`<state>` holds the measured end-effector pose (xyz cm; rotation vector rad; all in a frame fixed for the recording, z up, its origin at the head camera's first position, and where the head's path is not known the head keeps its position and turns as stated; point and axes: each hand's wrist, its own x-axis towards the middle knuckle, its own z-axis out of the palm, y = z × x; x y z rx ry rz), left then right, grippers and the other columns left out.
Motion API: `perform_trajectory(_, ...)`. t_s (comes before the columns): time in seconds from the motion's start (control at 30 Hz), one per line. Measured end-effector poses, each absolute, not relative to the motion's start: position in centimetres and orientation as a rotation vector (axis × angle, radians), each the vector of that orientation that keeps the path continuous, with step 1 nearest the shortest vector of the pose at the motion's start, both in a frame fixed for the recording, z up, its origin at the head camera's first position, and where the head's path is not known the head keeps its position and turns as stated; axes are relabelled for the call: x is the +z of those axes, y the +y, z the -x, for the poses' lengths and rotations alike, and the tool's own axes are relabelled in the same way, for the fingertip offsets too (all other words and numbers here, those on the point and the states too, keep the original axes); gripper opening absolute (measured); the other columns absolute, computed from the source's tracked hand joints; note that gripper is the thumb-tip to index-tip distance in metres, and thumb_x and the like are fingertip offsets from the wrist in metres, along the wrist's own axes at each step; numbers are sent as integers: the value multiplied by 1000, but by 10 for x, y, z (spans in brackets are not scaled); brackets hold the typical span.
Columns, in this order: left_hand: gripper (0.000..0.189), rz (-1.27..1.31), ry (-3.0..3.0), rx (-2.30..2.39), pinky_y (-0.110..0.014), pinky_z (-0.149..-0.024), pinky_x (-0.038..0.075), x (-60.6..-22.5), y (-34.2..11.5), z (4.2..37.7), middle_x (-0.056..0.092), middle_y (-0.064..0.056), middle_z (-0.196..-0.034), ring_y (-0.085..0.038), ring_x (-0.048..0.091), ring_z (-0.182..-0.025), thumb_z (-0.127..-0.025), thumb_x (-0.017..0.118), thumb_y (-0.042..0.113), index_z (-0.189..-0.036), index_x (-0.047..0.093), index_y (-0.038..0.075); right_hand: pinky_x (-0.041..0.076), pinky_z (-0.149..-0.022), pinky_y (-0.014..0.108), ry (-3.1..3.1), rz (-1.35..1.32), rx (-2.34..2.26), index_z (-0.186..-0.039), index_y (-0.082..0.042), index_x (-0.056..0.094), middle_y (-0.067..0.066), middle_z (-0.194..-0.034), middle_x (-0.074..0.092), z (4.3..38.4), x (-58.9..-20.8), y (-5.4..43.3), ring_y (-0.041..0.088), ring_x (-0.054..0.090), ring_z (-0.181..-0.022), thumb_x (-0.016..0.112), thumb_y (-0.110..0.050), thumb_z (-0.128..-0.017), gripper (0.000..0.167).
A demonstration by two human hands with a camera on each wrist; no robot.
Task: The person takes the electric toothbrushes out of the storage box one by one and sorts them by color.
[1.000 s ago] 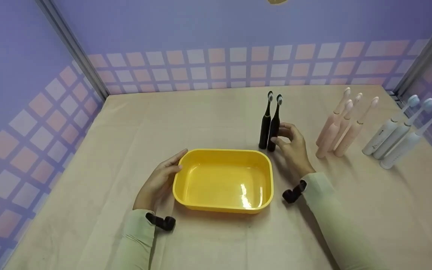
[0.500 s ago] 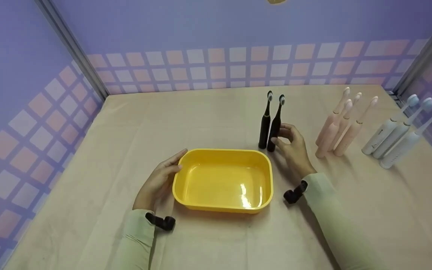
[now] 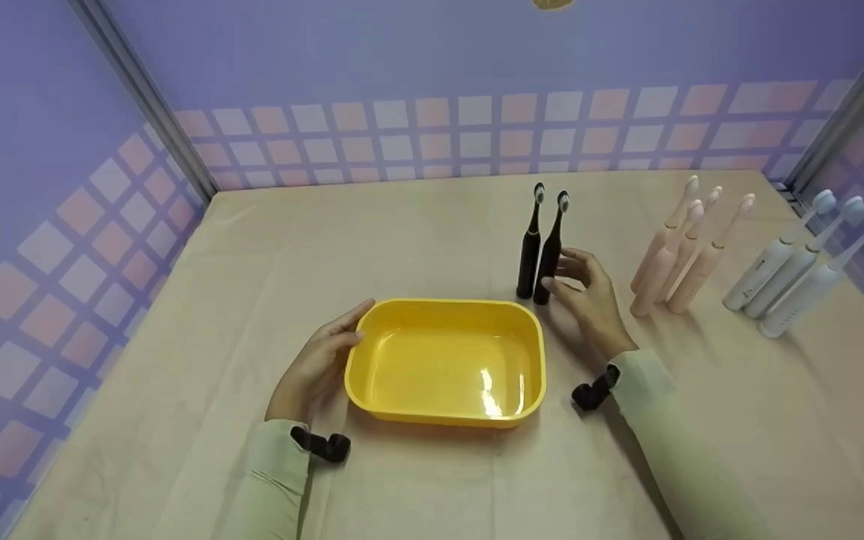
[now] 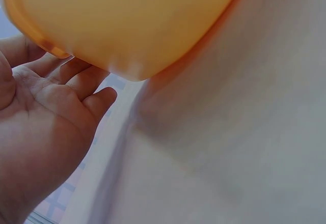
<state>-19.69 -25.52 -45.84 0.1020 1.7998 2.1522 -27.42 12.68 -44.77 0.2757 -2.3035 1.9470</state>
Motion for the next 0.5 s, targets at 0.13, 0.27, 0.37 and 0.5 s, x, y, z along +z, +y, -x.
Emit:
perform_trajectory(0.13,57,-86,1818,2146,-27,-107,42,-459,-254,197,25,1,-159,-21,34,-142,-98,45,10,-153,29,17,41,-109,41,-2296,-272,1972,-141,-1,39,19,-133,51,269,-442,129,36,47,-127,66,-11,-89,60)
perform_trajectory(0.27,57,-89,1865,2122,-25,-106,43,-459,-254,199,26,1,-159,-20,34,-142,-98,45,10,-152,30,17,38,-111,43,-2290,-289,1983,-143,-1,37,20,-135,49,268,-441,132,39,44,-129,66,-11,-90,62)
perform_trajectory(0.37,57,-130,1874,2106,-25,-105,43,-458,-255,200,24,-2,-160,-23,33,-143,-99,43,9,-153,27,15,36,-112,45,-2312,-311,1960,-144,-3,35,20,-138,48,270,-444,134,39,43,-130,65,-14,-91,63)
perform_trajectory(0.5,58,-179,1923,2065,-25,-107,42,-458,-257,200,20,-5,-161,-25,29,-145,-99,41,7,-154,23,12,36,-112,48,-2363,-365,1867,-147,-6,34,18,-142,46,276,-452,137,36,43,-132,63,-21,-92,64)
